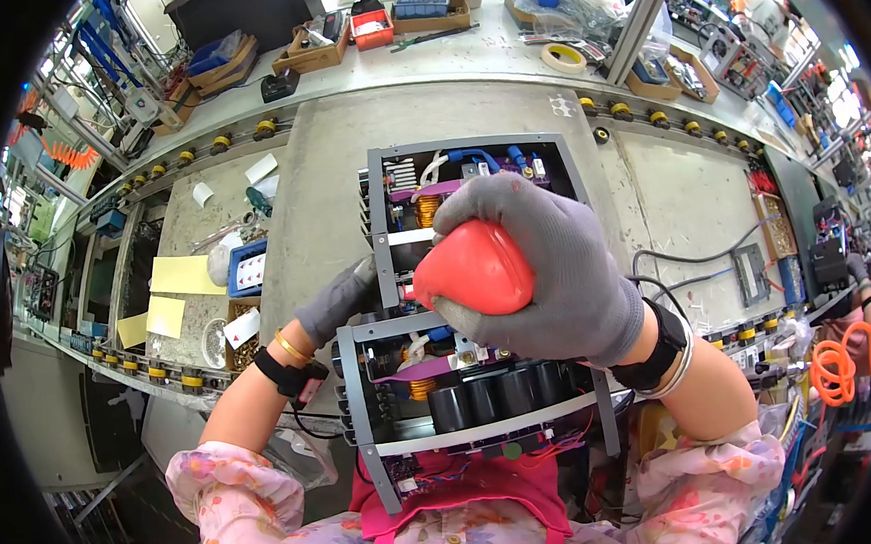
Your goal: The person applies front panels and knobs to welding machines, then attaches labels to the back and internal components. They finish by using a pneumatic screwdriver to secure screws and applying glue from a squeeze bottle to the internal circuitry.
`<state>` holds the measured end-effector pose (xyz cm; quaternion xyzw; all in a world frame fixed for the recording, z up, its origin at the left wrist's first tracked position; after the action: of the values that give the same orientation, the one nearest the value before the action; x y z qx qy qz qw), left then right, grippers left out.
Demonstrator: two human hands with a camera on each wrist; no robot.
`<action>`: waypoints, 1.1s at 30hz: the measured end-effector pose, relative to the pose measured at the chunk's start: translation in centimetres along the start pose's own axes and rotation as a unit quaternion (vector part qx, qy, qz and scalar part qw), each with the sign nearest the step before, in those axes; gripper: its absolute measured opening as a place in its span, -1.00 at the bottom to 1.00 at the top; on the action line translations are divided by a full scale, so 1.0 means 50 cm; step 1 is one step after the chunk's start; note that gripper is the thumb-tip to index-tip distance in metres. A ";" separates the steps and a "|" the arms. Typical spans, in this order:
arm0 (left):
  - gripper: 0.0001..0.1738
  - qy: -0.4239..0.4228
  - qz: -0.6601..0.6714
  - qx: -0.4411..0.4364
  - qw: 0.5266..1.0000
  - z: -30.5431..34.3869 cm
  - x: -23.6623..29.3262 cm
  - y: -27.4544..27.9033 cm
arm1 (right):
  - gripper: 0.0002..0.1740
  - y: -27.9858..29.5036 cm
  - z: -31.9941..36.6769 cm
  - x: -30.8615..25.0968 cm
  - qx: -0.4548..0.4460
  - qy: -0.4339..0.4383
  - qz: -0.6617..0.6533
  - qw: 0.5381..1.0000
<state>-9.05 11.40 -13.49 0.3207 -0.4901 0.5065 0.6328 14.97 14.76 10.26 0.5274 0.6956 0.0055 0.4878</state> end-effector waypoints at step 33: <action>-0.42 -0.023 -0.013 0.281 0.959 -0.058 0.294 0.017 | -0.35 0.144 0.010 0.121 0.266 0.164 0.035 0.949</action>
<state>-8.93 19.07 -0.57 0.5031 -0.3387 0.6081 0.5123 20.73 22.17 9.69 0.6538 0.7235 -0.0764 0.2079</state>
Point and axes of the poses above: each hand's wrist, its own z-axis away from the middle knuckle, its own y-axis out of the back of the hand, x = y × z, the point moved 3 cm from there along -z, towards the middle knuckle, and after that the axes turned 1 degree about -z, right-handed, at the moved point
